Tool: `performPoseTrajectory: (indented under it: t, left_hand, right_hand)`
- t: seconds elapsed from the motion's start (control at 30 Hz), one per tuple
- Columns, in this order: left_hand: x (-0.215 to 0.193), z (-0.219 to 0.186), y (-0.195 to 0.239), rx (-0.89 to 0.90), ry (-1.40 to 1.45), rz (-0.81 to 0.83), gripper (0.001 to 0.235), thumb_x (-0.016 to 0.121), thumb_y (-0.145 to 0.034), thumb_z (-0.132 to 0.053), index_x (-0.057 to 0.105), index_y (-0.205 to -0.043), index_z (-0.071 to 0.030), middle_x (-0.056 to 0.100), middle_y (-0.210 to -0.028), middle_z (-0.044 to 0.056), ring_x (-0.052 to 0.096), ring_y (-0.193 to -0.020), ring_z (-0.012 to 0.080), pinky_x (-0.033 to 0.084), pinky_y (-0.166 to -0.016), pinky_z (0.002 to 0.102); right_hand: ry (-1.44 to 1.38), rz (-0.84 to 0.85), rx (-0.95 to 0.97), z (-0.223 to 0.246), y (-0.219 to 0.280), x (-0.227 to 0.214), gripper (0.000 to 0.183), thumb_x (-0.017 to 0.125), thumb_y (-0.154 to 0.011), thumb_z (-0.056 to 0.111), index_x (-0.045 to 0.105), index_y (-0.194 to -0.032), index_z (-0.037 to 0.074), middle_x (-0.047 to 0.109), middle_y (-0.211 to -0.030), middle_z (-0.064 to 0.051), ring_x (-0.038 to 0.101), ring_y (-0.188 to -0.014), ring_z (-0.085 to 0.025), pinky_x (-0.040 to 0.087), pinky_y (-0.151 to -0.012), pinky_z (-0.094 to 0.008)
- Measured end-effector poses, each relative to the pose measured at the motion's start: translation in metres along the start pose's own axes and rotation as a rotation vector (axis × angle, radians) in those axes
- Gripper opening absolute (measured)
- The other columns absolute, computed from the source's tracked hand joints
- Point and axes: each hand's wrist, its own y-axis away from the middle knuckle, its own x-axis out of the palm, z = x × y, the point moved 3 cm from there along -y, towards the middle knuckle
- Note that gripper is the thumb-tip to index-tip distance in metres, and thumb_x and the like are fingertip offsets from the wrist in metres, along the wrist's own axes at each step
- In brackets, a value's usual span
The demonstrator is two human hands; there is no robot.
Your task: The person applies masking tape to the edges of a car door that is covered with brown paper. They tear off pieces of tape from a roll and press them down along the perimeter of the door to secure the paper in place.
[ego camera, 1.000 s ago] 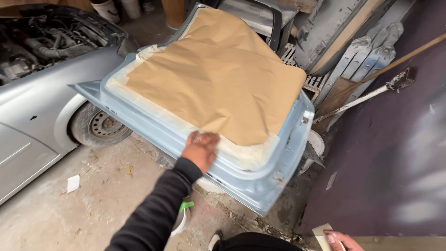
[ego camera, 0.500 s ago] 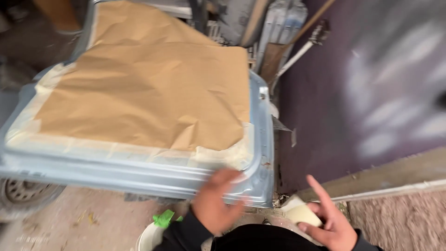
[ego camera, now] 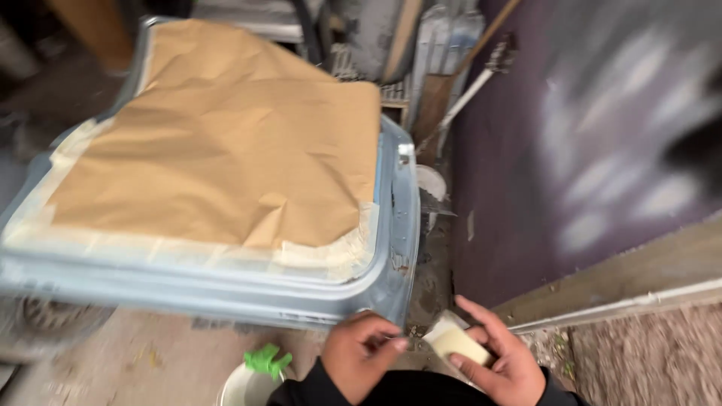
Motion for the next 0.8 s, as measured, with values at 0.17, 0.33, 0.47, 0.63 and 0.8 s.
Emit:
performPoseTrajectory:
  t: [0.17, 0.33, 0.47, 0.63, 0.8]
  left_hand:
    - [0.029, 0.078, 0.050, -0.300, 0.154, -0.326, 0.002, 0.091, -0.079, -0.005, 0.091, -0.081, -0.006, 0.080, -0.065, 0.000, 0.065, -0.056, 0.0094, 0.056, -0.057, 0.024]
    - [0.052, 0.136, 0.100, -0.428, 0.139, -0.470, 0.005, 0.092, -0.082, -0.007, 0.091, -0.083, -0.002, 0.079, -0.063, 0.001, 0.064, -0.054, 0.0088, 0.055, -0.054, 0.023]
    - [0.060, 0.127, 0.142, -0.647, 0.158, -0.547, 0.006, 0.091, -0.086, -0.006, 0.091, -0.084, -0.001, 0.080, -0.067, 0.001, 0.067, -0.060, 0.0098, 0.059, -0.063, 0.024]
    - [0.048, 0.168, 0.213, -0.728, 0.159, -0.706, 0.008, 0.085, -0.089, -0.001, 0.091, -0.091, -0.004, 0.085, -0.080, 0.002, 0.072, -0.067, 0.0118, 0.061, -0.068, 0.026]
    - [0.011, 0.156, 0.228, -0.920, 0.248, -0.919, 0.005, 0.083, -0.094, -0.002, 0.086, -0.098, -0.001, 0.084, -0.079, 0.009, 0.081, -0.074, 0.0201, 0.062, -0.069, 0.032]
  right_hand:
    - [-0.006, -0.166, 0.072, -0.055, 0.017, -0.071, 0.072, 0.082, -0.084, -0.011, 0.064, -0.152, 0.004, 0.075, -0.069, -0.008, 0.055, -0.048, -0.009, 0.039, -0.045, -0.023]
    - [0.060, -0.144, 0.111, -0.162, 0.017, -0.140, 0.046, 0.085, -0.086, -0.005, 0.081, -0.132, -0.001, 0.056, -0.056, 0.000, 0.043, -0.047, -0.010, 0.035, -0.048, -0.024]
    - [0.068, -0.029, 0.262, -0.232, 0.001, -0.167, 0.030, 0.083, -0.091, 0.002, 0.088, -0.120, -0.006, 0.049, -0.053, 0.000, 0.036, -0.047, -0.011, 0.027, -0.047, -0.028]
    - [0.215, -0.027, 0.228, -0.196, -0.034, -0.143, 0.022, 0.082, -0.094, 0.010, 0.089, -0.109, -0.005, 0.069, -0.059, -0.007, 0.051, -0.048, -0.013, 0.039, -0.050, -0.027]
    - [0.419, -0.095, 0.203, -0.096, -0.060, -0.131, 0.018, 0.080, -0.096, 0.007, 0.086, -0.110, -0.003, 0.081, -0.071, -0.018, 0.071, -0.053, -0.024, 0.055, -0.047, -0.034]
